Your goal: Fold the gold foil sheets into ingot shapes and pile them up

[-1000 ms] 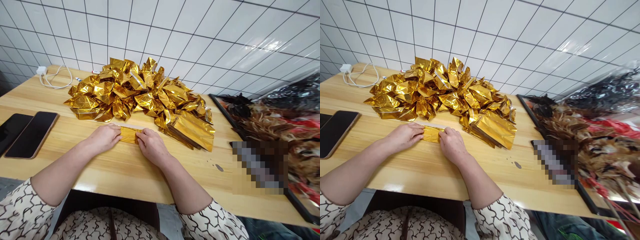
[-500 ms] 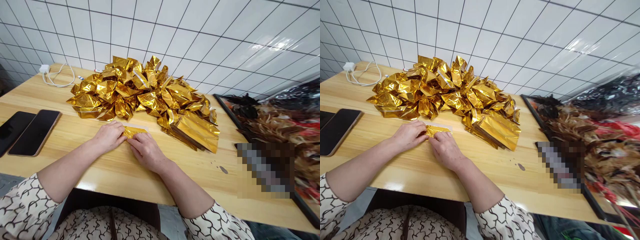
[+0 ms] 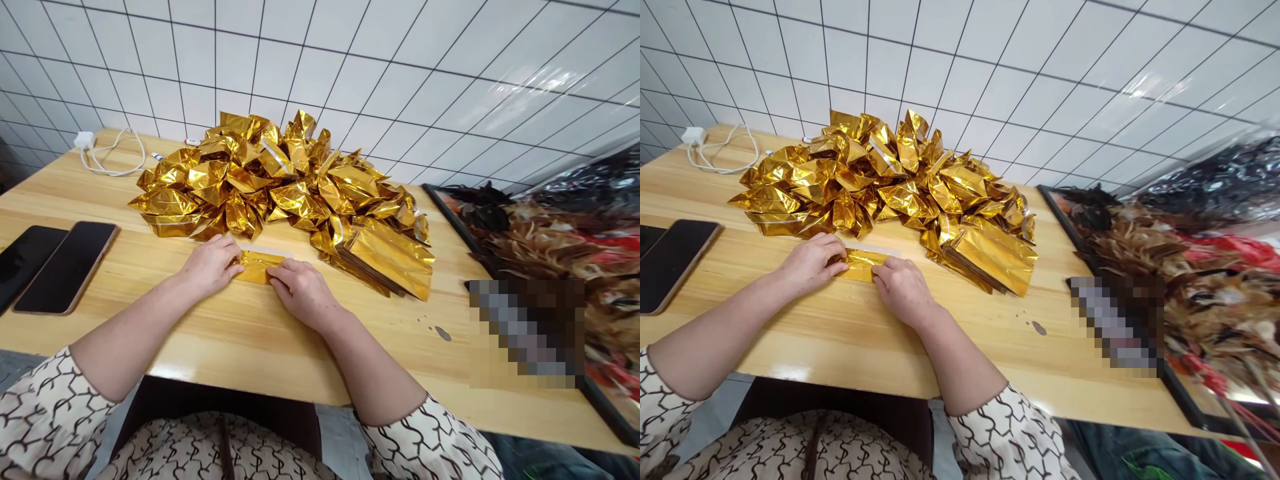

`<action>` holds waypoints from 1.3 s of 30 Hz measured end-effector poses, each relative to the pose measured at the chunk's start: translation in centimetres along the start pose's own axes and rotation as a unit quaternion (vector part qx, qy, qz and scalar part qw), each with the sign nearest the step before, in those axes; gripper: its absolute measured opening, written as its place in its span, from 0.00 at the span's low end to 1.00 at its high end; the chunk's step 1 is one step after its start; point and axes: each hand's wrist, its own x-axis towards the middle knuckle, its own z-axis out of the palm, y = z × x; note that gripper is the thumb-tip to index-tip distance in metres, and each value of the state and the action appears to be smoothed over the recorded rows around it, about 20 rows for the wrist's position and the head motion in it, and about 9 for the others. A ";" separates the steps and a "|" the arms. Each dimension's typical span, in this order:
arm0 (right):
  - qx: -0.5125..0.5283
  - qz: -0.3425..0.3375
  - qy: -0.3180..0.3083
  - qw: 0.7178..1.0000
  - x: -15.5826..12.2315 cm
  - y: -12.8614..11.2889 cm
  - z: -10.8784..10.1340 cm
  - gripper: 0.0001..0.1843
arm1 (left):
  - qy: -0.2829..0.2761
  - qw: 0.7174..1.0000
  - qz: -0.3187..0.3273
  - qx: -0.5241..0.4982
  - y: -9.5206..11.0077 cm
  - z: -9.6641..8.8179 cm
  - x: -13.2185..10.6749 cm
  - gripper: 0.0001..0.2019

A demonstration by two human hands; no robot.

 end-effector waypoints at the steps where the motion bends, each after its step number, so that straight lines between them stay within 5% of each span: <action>1: -0.001 0.012 -0.004 1.000 0.1 0.0 0.0 0.13 | 0.007 1.000 0.009 0.000 0.0 0.1 -0.1 0.01; 6: 0.000 0.027 -0.008 1.000 0.2 0.1 0.1 0.13 | 0.044 0.993 0.111 0.000 0.7 0.3 -0.3 0.08; 10: -0.001 0.022 -0.003 1.000 0.2 0.1 0.2 0.13 | 0.011 0.985 0.173 -0.001 1.3 0.6 -0.3 0.12; 23: 0.063 0.048 0.100 0.992 1.1 0.7 2.0 0.05 | -0.037 0.987 0.108 -0.115 1.0 1.2 0.7 0.08; 31: 0.143 0.120 0.046 0.981 2.4 0.5 1.4 0.02 | -0.029 0.984 0.101 -0.145 0.8 1.5 0.8 0.08; 39: 0.194 0.103 0.027 0.975 2.2 2.2 1.3 0.03 | -0.028 0.983 0.089 -0.159 0.7 1.3 0.8 0.07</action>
